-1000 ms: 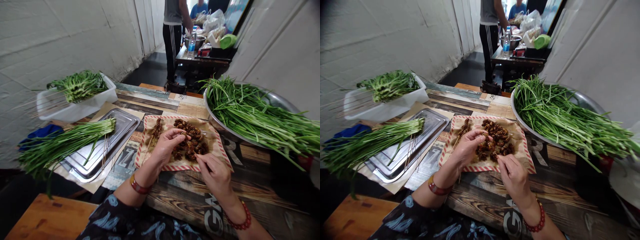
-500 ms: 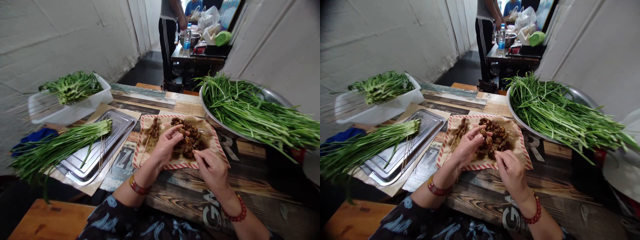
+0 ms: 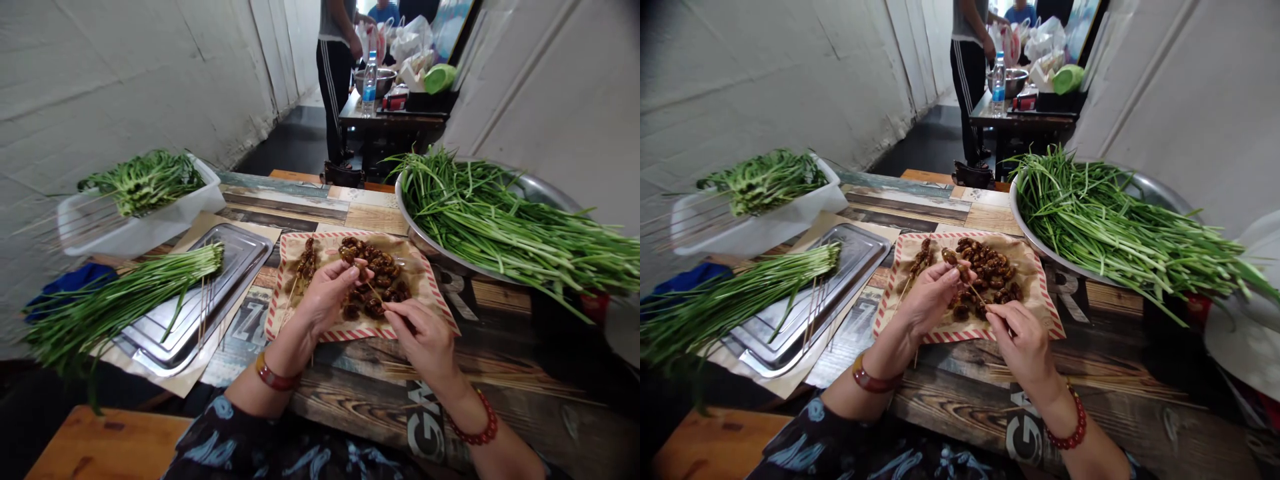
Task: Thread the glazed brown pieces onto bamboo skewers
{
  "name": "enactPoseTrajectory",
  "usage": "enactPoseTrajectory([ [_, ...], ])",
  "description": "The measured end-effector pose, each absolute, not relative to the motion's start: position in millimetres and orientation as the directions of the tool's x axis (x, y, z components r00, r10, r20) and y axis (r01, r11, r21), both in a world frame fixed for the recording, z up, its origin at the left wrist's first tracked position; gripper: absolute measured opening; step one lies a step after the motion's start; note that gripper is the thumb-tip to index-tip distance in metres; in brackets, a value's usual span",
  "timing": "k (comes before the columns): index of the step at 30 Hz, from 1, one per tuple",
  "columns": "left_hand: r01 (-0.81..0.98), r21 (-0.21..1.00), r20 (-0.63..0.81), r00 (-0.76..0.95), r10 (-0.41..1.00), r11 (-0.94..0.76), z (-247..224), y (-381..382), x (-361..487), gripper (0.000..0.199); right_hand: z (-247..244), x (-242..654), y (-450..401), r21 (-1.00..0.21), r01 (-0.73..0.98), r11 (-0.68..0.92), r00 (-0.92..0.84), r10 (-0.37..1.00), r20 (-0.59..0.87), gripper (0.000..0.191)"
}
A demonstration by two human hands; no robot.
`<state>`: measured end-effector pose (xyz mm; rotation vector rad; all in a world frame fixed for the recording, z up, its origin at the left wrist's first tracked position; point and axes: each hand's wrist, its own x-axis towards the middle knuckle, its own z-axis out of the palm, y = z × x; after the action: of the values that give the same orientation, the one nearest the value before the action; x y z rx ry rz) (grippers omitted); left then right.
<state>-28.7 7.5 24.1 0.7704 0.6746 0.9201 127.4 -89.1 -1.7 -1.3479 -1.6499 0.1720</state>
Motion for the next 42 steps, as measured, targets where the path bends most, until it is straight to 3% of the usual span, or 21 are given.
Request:
enactPoseTrajectory([
  [7,-0.473,0.757,-0.222,0.462,0.858,0.450,24.2,10.5,-29.5,0.030,-0.1,126.0,-90.1,-0.624,0.689,0.369,0.097,0.806,0.584,0.015],
  [16,-0.377,0.800,-0.201,0.564,0.801,0.467,19.1,-2.1,-20.9,0.026,1.6,126.0,-91.2,-0.603,0.704,0.375,0.086,0.798,0.597,0.011],
  [21,-0.330,0.828,-0.174,0.617,0.768,0.453,19.3,-4.5,-20.0,0.034,5.9,126.8,-91.0,-0.613,0.696,0.375,0.092,0.799,0.594,0.012],
  [24,-0.381,0.820,-0.158,0.567,0.809,0.427,24.0,2.4,-25.3,0.042,6.4,126.4,-91.8,-0.621,0.683,0.385,0.083,0.803,0.590,0.012],
  [32,-0.561,0.766,-0.076,0.404,0.912,0.313,26.4,21.3,-40.4,0.038,1.9,124.7,-92.9,-0.641,0.650,0.408,0.037,0.826,0.563,0.012],
  [42,-0.489,0.820,-0.090,0.402,0.911,0.297,22.2,16.9,-35.6,0.022,0.8,124.5,-92.8,-0.623,0.673,0.399,0.040,0.822,0.569,0.012],
])
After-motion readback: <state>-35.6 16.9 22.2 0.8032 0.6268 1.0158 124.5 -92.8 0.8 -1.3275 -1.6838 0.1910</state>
